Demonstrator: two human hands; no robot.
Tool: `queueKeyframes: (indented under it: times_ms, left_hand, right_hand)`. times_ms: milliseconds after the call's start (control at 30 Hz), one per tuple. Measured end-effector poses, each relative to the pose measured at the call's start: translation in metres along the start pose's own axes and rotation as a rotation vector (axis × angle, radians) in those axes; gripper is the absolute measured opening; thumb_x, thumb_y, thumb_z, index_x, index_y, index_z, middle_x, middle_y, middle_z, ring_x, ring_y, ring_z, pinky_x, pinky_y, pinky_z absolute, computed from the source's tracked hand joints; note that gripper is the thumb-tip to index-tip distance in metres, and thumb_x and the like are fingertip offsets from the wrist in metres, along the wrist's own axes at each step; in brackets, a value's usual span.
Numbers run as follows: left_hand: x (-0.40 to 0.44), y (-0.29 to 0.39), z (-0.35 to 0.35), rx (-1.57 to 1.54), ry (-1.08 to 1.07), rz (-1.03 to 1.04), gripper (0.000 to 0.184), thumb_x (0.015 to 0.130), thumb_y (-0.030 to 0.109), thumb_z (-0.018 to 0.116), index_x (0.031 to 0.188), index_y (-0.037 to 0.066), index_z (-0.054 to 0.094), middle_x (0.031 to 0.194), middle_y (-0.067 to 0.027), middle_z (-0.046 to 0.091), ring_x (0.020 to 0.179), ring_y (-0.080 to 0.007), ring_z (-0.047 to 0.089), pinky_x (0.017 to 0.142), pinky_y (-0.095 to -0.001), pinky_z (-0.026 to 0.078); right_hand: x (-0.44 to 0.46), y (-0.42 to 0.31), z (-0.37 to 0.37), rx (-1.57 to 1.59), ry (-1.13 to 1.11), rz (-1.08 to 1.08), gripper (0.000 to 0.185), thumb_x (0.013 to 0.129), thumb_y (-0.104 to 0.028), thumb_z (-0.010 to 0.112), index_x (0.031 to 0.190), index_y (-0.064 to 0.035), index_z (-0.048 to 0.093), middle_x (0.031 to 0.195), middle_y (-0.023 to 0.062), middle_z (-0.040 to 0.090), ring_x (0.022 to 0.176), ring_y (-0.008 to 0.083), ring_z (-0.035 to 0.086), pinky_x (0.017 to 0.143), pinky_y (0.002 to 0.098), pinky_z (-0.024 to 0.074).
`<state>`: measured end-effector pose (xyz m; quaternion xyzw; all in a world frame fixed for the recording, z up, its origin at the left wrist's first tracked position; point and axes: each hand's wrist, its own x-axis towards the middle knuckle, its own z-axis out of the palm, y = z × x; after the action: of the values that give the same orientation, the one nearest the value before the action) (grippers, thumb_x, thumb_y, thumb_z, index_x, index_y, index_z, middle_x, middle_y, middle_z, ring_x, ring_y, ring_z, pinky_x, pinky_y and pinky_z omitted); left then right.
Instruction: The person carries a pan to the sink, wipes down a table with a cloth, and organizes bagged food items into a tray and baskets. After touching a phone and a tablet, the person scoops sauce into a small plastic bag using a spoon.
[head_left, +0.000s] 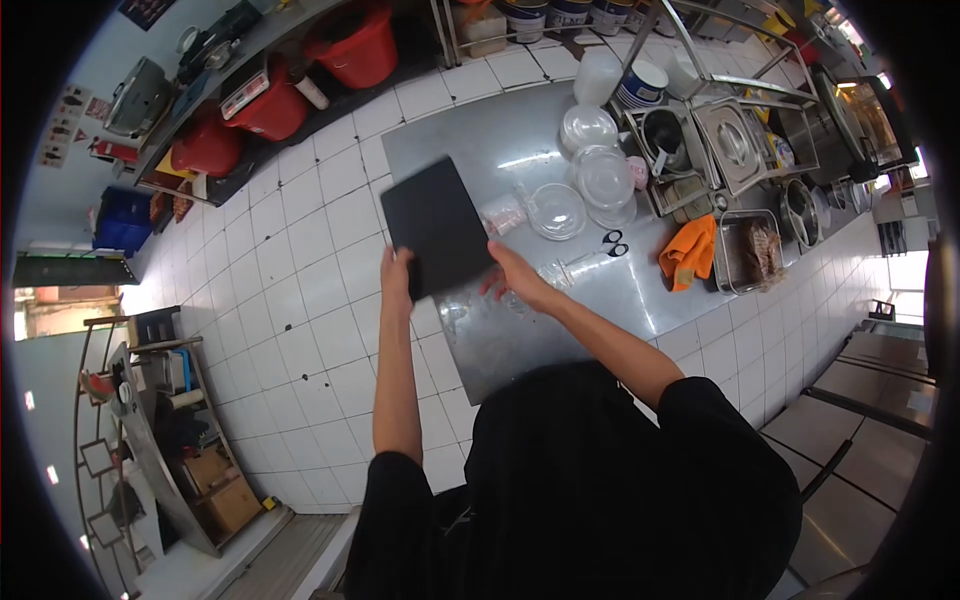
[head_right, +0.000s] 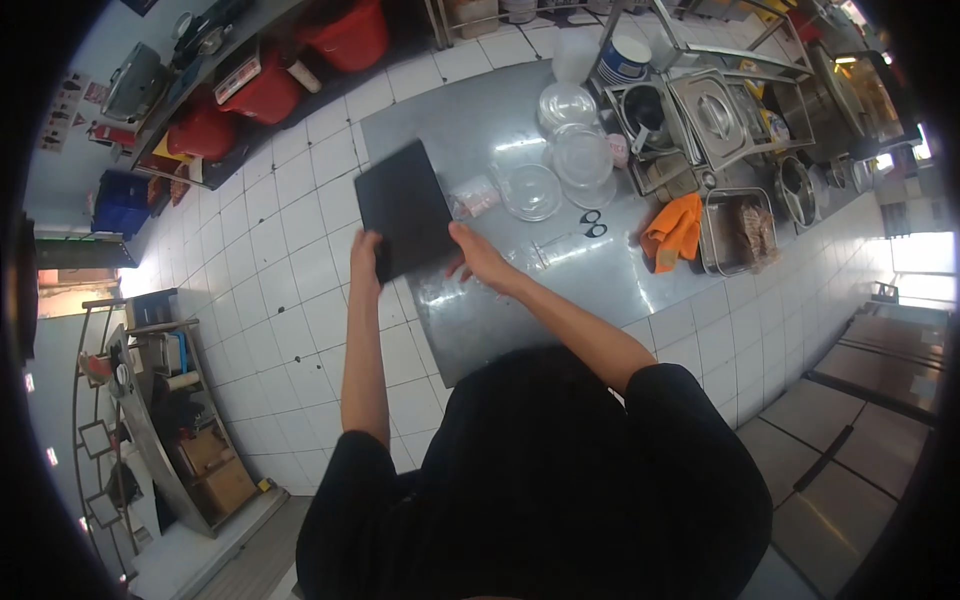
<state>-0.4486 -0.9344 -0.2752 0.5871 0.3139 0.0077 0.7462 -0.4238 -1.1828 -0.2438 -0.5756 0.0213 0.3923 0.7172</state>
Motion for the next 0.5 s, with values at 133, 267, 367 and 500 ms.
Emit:
queueKeyframes:
  times_ms: [133,267,367,500]
  left_hand:
    - [0.100,-0.006,0.043,-0.221,0.130,0.110,0.056,0.084,0.010,0.060,0.133,-0.001,0.038,0.119,-0.0129,0.054,0.105,-0.0245,0.057,0.090,-0.0350,0.049]
    - [0.144,-0.024,0.114,-0.584,0.261,0.070,0.073,0.083,-0.003,0.056,0.145,0.007,0.019,0.132,-0.0186,0.046,0.108,-0.0331,0.059,0.090,-0.0537,0.053]
    - [0.130,-0.018,0.175,-0.790,0.446,-0.148,0.060,0.081,-0.004,0.054,0.134,0.009,0.030,0.128,-0.0163,0.049,0.103,-0.0286,0.061,0.075,-0.0449,0.058]
    - [0.143,-0.052,0.197,-0.681,0.425,-0.190,0.036,0.078,0.001,0.054,0.114,0.004,0.050,0.120,-0.0137,0.053,0.091,-0.0286,0.063,0.069,-0.0383,0.055]
  right_hand:
    - [-0.004,0.001,-0.035,-0.229,0.209,-0.228,0.039,0.106,-0.035,0.041,0.118,-0.0027,0.060,0.099,0.0068,0.059,0.073,0.0122,0.057,0.067,0.0289,0.0473]
    - [-0.036,0.049,-0.088,-0.317,0.368,-0.275,0.033,0.106,-0.028,0.044,0.107,-0.0014,0.064,0.086,0.0042,0.060,0.073,0.0109,0.056,0.068,0.0271,0.0471]
    - [-0.079,0.079,-0.119,-0.355,0.473,-0.253,0.032,0.105,-0.026,0.045,0.103,-0.0013,0.065,0.080,0.0036,0.061,0.073,0.0113,0.056,0.068,0.0272,0.0473]
    - [-0.125,0.092,-0.143,-0.490,0.513,-0.206,0.030,0.103,-0.026,0.049,0.103,-0.0006,0.065,0.080,0.0086,0.063,0.072,0.0158,0.059,0.068,0.0294,0.0482]
